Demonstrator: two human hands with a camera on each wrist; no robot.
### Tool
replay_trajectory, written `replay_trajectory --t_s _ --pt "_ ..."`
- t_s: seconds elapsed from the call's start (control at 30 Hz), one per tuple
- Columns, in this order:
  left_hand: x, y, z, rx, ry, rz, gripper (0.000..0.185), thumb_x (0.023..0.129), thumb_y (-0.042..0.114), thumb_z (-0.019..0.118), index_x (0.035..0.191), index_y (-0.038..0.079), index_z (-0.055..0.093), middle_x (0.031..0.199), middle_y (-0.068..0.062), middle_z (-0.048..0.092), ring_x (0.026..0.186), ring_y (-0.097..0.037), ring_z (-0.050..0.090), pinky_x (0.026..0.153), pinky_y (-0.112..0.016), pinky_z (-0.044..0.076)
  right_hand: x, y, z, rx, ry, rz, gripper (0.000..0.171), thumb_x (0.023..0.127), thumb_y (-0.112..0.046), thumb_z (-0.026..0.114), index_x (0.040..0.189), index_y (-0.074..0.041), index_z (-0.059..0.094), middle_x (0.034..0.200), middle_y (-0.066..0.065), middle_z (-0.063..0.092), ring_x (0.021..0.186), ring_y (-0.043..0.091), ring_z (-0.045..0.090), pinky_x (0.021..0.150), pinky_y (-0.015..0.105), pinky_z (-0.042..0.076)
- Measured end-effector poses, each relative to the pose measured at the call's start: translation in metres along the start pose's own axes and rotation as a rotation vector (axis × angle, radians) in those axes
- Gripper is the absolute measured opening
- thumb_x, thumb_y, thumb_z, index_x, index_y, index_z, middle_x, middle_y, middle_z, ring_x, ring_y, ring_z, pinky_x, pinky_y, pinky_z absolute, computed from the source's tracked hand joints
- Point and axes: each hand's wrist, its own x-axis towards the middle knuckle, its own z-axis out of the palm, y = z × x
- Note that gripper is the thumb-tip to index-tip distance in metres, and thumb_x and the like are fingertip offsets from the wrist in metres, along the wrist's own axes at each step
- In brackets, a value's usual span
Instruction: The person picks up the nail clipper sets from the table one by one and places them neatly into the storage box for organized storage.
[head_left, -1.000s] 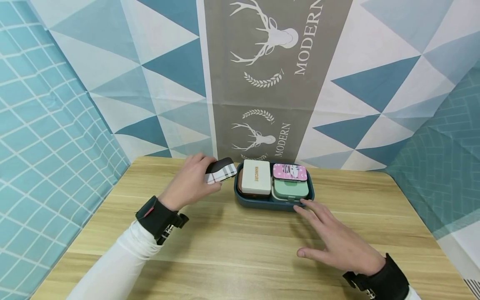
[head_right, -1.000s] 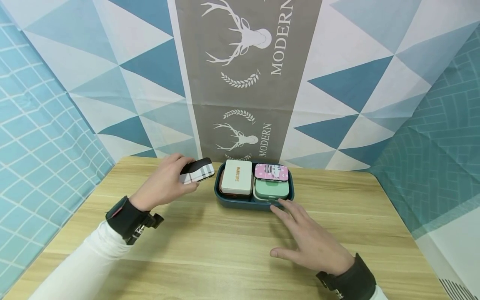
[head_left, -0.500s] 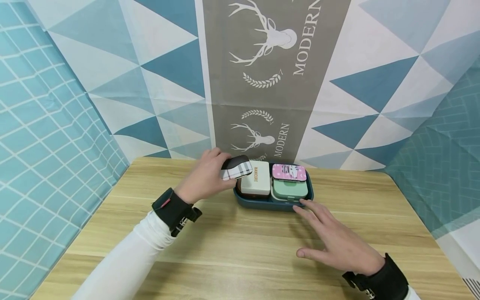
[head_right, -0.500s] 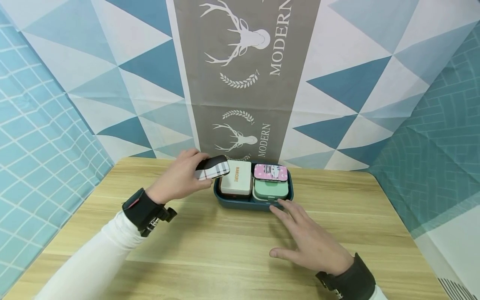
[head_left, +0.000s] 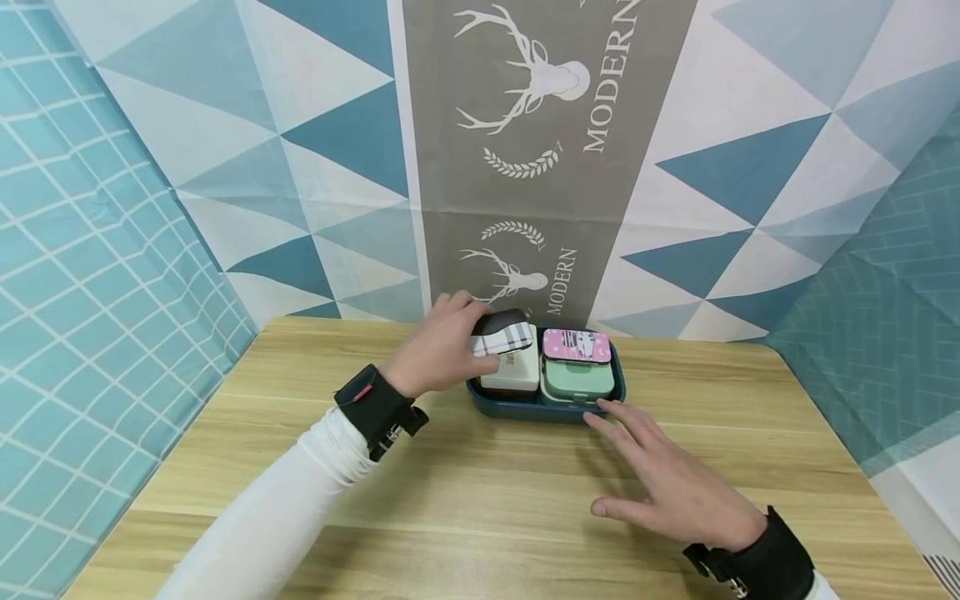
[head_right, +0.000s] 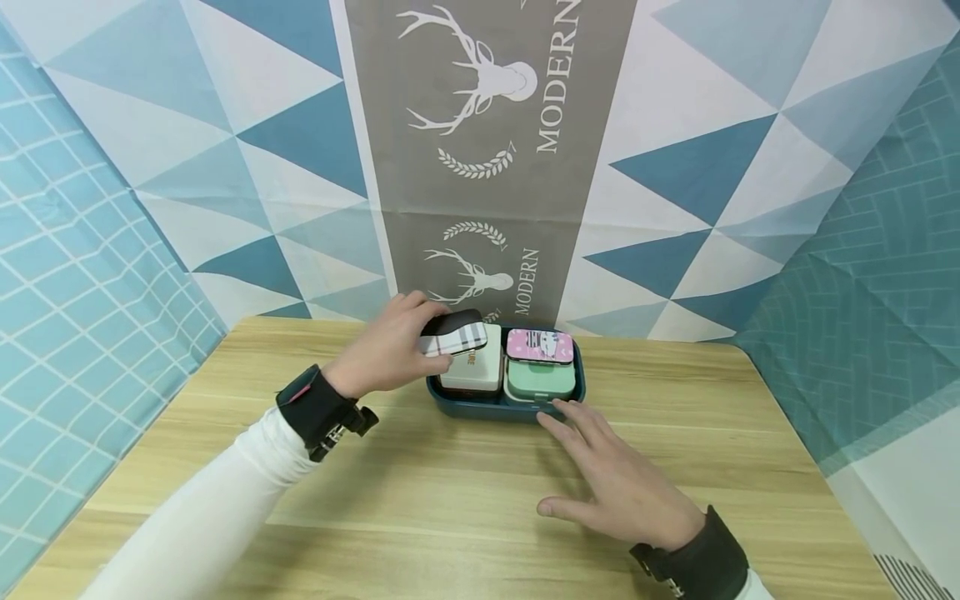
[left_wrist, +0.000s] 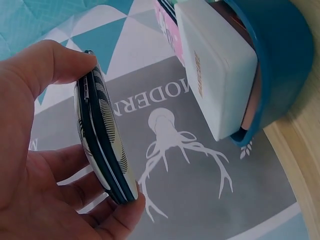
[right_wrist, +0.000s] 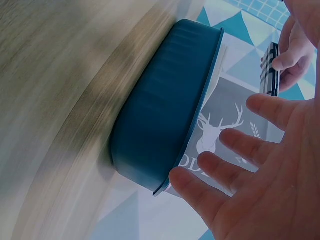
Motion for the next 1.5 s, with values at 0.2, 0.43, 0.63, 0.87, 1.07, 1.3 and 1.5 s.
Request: replay_trajectory --t_s 0.2,0.43,0.63,0.87,1.07,1.3,1.5 --pt "0.007 0.006 0.003 -0.008 -0.029 0.000 0.060 0.086 0.033 0.080 0.136 0.002 0.066 0.117 -0.009 0.057 0.106 -0.029 0.046 0.083 -0.038 0.046 0.000 -0.001 0.000 0.010 -0.002 -0.002 0.098 0.092 -0.058 0.078 0.170 -0.029 0.026 0.173 0.006 0.023 0.152 0.034 0.036 0.100 0.051 0.056" --pt "0.019 0.011 0.010 -0.002 -0.044 0.033 0.057 0.086 0.031 0.078 0.135 0.005 0.066 0.115 -0.007 0.057 0.102 -0.026 0.046 0.082 -0.036 0.044 0.002 0.000 0.001 0.005 0.004 -0.013 0.098 0.091 -0.058 0.079 0.169 -0.024 0.031 0.172 0.006 0.025 0.151 0.034 0.037 0.101 0.052 0.056" --pt "0.028 0.018 0.015 0.016 -0.071 0.057 0.057 0.087 0.031 0.078 0.136 0.005 0.066 0.121 -0.007 0.059 0.104 -0.025 0.046 0.086 -0.036 0.043 0.002 0.001 0.002 0.000 0.009 -0.017 0.099 0.091 -0.058 0.080 0.170 -0.028 0.028 0.172 0.007 0.025 0.151 0.035 0.037 0.101 0.053 0.056" --pt "0.038 0.027 0.023 0.027 -0.106 0.074 0.061 0.087 0.033 0.079 0.139 0.005 0.065 0.123 -0.007 0.059 0.107 -0.025 0.047 0.091 -0.036 0.045 0.002 0.001 0.001 -0.002 0.005 -0.013 0.099 0.090 -0.059 0.080 0.169 -0.028 0.028 0.171 0.007 0.026 0.151 0.035 0.037 0.103 0.053 0.055" --pt "0.047 0.035 0.033 0.043 -0.116 0.087 0.063 0.087 0.035 0.080 0.141 0.005 0.064 0.125 -0.005 0.059 0.111 -0.022 0.049 0.103 -0.035 0.044 0.001 0.000 0.000 -0.005 0.007 -0.015 0.099 0.091 -0.059 0.079 0.169 -0.026 0.029 0.172 0.006 0.025 0.152 0.034 0.036 0.101 0.052 0.056" --pt "0.054 0.045 0.045 0.010 -0.156 0.094 0.062 0.090 0.038 0.080 0.142 0.008 0.063 0.127 -0.005 0.058 0.107 -0.022 0.048 0.088 -0.032 0.049 0.000 -0.001 -0.001 0.001 0.004 -0.020 0.099 0.092 -0.058 0.079 0.170 -0.031 0.025 0.171 0.005 0.025 0.152 0.032 0.037 0.101 0.051 0.056" --pt "0.060 0.053 0.056 0.010 -0.184 0.125 0.058 0.091 0.036 0.078 0.141 0.009 0.064 0.129 -0.006 0.059 0.108 -0.023 0.047 0.088 -0.032 0.047 0.000 -0.003 -0.003 0.010 0.006 -0.027 0.100 0.091 -0.057 0.079 0.170 -0.035 0.022 0.171 0.005 0.026 0.152 0.032 0.037 0.101 0.051 0.056"
